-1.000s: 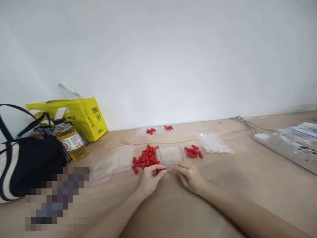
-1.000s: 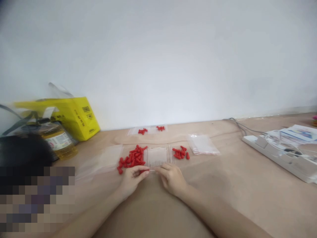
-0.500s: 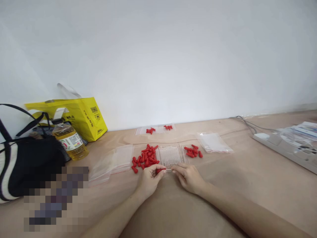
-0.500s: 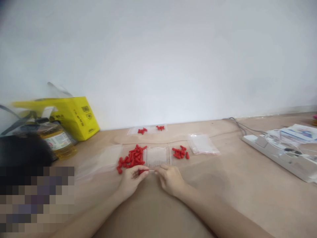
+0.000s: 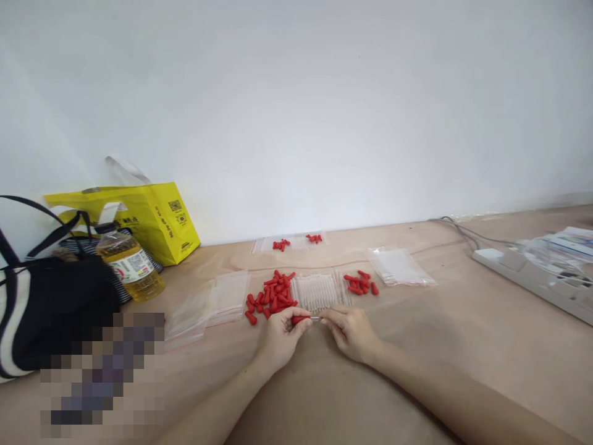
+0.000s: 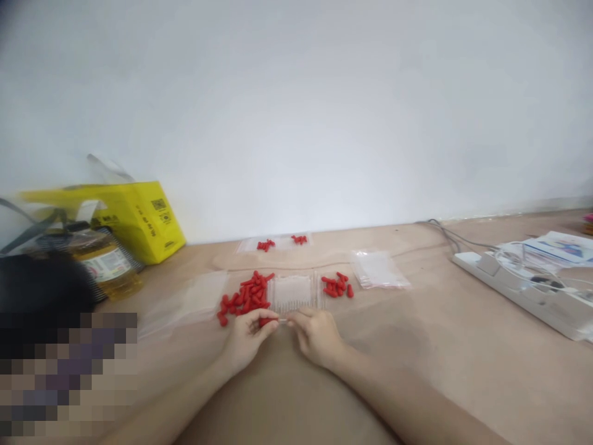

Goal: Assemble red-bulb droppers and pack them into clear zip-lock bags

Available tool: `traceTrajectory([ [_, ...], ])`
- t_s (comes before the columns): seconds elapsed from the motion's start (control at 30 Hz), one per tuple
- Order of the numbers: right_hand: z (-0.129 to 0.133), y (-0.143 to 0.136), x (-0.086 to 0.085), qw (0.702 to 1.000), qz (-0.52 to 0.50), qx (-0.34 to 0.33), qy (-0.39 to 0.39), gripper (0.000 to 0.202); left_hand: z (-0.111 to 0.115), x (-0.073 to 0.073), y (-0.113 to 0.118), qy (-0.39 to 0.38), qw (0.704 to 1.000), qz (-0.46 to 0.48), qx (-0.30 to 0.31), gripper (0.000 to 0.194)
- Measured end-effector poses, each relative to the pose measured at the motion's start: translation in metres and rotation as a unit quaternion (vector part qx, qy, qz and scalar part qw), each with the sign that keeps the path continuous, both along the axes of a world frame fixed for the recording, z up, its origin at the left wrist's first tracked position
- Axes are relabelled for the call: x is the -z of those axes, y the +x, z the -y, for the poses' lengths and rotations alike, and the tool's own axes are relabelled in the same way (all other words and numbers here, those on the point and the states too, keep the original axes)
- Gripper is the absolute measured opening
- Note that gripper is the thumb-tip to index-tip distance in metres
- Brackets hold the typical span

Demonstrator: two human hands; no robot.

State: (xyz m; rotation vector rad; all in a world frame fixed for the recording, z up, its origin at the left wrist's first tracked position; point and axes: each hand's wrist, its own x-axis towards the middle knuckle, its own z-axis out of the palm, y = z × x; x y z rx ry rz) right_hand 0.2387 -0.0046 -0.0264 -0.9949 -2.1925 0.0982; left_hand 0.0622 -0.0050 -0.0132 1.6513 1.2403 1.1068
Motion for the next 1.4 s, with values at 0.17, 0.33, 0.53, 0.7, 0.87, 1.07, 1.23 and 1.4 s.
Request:
traceTrajectory([
  [0.17,-0.002,0.000,0.001,0.999,0.009,-0.006,0.052,0.023,0.000,-0.002,0.000,-0.020,0.999,0.025,0.004,0.019],
  [0.33,-0.004,0.001,0.000,0.992,0.019,-0.018,0.123,0.024,0.000,-0.003,0.000,-0.034,0.999,0.040,0.002,0.022],
  [0.53,-0.005,0.000,0.001,0.976,0.037,-0.020,0.212,0.024,0.000,0.001,0.000,-0.029,0.999,0.024,0.000,0.022],
  [0.7,-0.007,0.001,0.000,0.978,0.037,-0.018,0.204,0.023,-0.002,-0.002,-0.007,0.066,0.993,-0.090,0.029,0.020],
  [0.87,-0.008,0.003,0.000,0.981,0.054,0.001,0.187,0.021,-0.001,-0.014,-0.013,0.363,0.880,-0.306,-0.006,0.013],
  [1.07,-0.004,0.000,0.000,0.983,0.053,0.005,0.174,0.022,0.005,-0.016,-0.008,0.471,0.813,-0.339,-0.039,0.011],
  [1.23,-0.003,-0.003,0.001,0.990,0.029,-0.007,0.140,0.022,0.009,-0.016,-0.004,0.433,0.844,-0.315,-0.027,0.012],
  [1.4,-0.004,-0.004,0.002,0.991,0.022,-0.016,0.130,0.022,0.008,-0.016,-0.005,0.417,0.854,-0.313,-0.007,0.011],
])
